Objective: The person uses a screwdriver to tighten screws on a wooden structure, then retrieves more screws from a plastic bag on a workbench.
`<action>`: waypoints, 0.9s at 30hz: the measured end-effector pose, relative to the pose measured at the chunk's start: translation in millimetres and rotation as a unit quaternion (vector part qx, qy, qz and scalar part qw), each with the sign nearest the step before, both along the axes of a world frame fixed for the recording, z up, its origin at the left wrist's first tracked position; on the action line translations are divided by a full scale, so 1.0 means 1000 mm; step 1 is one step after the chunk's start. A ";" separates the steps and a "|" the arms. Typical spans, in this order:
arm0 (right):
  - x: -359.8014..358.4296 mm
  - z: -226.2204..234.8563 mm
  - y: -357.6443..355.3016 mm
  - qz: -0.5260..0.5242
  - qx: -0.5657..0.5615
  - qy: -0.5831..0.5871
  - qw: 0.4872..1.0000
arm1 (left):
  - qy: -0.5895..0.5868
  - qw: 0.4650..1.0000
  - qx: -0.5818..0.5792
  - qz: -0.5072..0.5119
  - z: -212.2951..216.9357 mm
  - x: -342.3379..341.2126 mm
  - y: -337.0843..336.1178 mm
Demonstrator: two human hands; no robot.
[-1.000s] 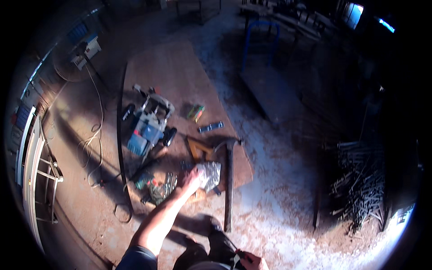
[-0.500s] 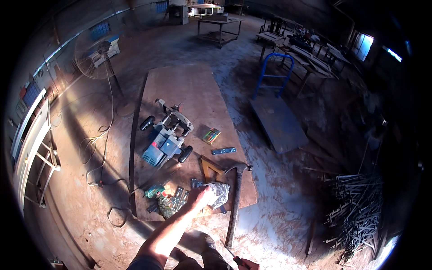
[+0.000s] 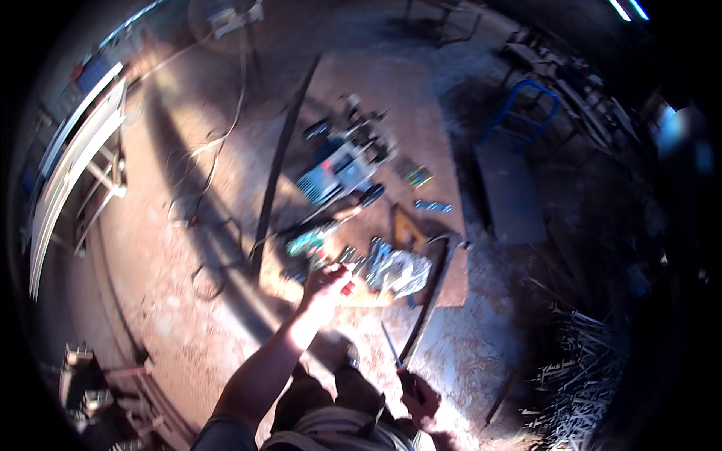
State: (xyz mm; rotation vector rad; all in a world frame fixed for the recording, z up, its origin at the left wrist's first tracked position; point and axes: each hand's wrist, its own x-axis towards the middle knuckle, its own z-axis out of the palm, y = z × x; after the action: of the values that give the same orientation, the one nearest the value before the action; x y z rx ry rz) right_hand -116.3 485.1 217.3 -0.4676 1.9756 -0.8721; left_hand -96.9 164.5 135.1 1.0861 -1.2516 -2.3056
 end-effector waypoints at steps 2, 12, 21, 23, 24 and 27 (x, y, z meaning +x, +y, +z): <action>0.012 0.016 -0.040 0.047 -0.160 0.082 0.983 | 0.068 0.989 0.125 0.042 0.021 0.063 -0.011; 0.164 0.037 -0.189 0.325 -0.178 -0.048 0.928 | 0.238 0.899 0.214 0.298 0.058 0.355 -0.016; 0.349 0.029 -0.256 0.455 -0.157 -0.104 0.870 | 0.318 0.815 0.173 0.452 0.048 0.566 0.004; 0.389 0.050 -0.278 0.494 -0.096 -0.121 0.856 | 0.296 0.799 0.155 0.501 0.047 0.600 0.012; 0.408 0.059 -0.288 0.514 -0.066 -0.128 0.845 | 0.316 0.789 0.147 0.506 0.049 0.618 0.016; 0.442 0.040 -0.293 0.493 -0.027 -0.192 0.848 | 0.276 0.780 0.105 0.551 0.052 0.653 0.027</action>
State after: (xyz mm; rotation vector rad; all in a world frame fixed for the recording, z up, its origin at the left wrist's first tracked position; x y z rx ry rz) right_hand 325.6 191.7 257.6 -1.1097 1.0865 -0.3004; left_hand 556.1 191.7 187.1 0.7525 -0.0141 -1.5806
